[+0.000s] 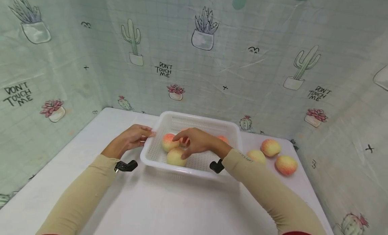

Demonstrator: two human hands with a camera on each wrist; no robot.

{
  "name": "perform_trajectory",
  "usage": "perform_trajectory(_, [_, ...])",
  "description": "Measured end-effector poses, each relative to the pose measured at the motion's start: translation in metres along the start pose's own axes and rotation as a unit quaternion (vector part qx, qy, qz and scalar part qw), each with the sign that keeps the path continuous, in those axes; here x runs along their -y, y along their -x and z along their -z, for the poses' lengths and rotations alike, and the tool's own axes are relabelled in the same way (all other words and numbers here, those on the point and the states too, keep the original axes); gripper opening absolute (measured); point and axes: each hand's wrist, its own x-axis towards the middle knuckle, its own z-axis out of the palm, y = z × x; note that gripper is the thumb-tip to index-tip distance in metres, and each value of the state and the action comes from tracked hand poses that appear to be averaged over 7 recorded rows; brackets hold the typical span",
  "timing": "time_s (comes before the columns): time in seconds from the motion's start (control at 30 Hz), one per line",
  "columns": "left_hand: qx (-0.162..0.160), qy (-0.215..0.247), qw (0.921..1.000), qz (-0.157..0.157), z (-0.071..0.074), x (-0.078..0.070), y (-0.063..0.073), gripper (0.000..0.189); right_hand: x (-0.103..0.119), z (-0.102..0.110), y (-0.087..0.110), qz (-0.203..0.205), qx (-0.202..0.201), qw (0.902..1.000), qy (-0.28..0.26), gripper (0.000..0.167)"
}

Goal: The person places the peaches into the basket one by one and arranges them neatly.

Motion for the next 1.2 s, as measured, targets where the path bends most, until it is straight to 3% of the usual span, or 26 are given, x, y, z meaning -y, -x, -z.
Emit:
perform_trajectory(0.27, [0.006,-0.004,1.0000,0.000,-0.001,0.000,0.001,0.045,-0.011,0.007,0.016,-0.032,-0.003,0.9991,-0.027,0.066])
perform_trajectory(0.6, [0.011,-0.001,0.9999,0.001,-0.004,0.000,-0.004,0.043,-0.022,0.025,0.043,-0.032,-0.039,0.9987,0.007,0.064])
perform_trajectory(0.87, [0.014,0.000,0.9999,0.007,-0.003,0.000,-0.003,0.049,-0.045,0.051,0.089,-0.069,-0.097,0.9926,-0.022,0.065])
perform_trajectory(1.2, [0.013,-0.010,0.9999,0.000,0.000,0.001,0.001,0.054,-0.083,0.076,0.151,-0.148,-0.171,0.9736,-0.032,0.066])
